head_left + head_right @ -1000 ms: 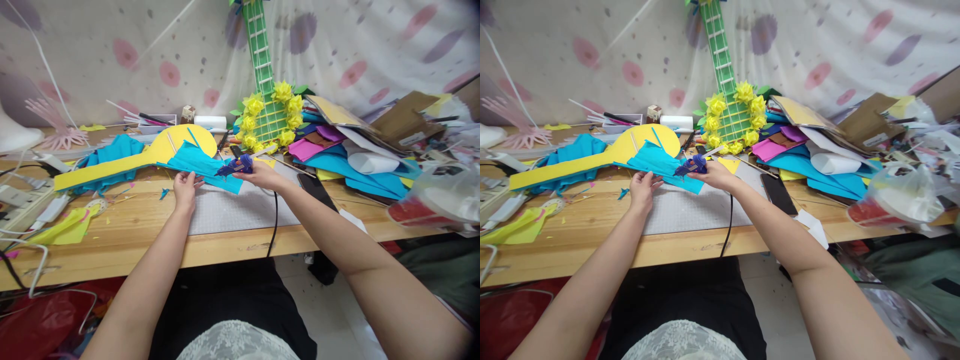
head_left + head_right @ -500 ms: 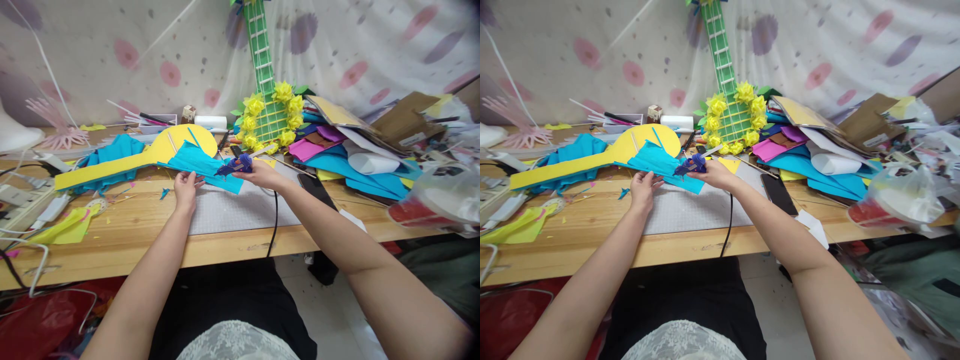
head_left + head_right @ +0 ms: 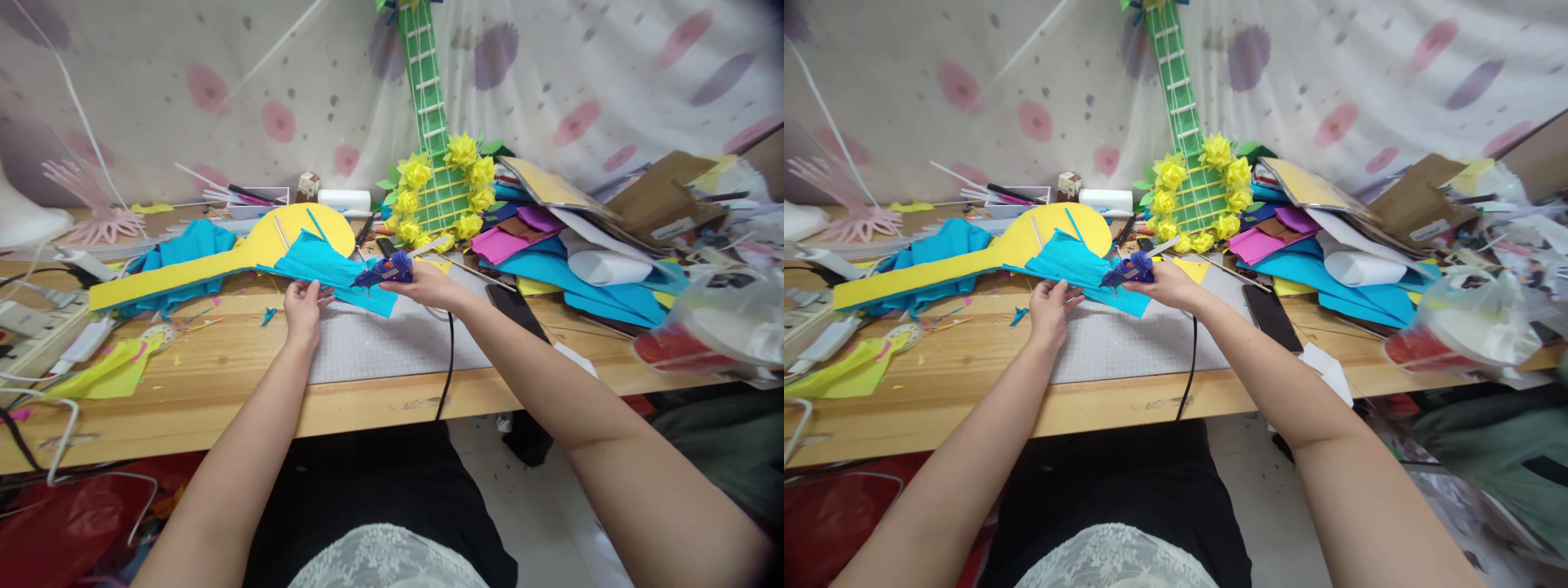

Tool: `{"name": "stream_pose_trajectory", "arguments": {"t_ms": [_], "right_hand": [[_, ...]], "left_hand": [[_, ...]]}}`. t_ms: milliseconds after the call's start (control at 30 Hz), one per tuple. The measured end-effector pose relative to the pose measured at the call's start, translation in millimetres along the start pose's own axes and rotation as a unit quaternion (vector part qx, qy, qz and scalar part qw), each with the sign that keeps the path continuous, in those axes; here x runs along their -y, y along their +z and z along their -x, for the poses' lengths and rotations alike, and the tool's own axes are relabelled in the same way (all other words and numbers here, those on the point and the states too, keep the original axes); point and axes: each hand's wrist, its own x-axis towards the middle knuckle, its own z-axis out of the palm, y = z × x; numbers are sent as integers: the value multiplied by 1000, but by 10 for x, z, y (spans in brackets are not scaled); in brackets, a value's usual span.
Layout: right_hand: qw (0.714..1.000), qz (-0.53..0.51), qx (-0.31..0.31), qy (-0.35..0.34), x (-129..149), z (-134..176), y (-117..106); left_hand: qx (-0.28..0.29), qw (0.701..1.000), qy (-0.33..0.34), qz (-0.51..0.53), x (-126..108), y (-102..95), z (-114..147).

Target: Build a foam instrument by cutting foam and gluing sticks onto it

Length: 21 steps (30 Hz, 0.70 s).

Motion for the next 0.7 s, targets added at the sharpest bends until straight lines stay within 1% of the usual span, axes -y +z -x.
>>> {"name": "stream_pose_trajectory", "arguments": {"t_ms": [167,400,700], "right_hand": [[1000,-12,-6,-9,20,-8,12],[1000,-9,2,-3,31,-19,6],[1000,-18,8,-17,35,-46,15]], "left_hand": [[5,1000,2,-6,6,0,-3],[3,1000,0,-6,21,2,-7],[7,1000,-3,-4,10,12,6]]}}
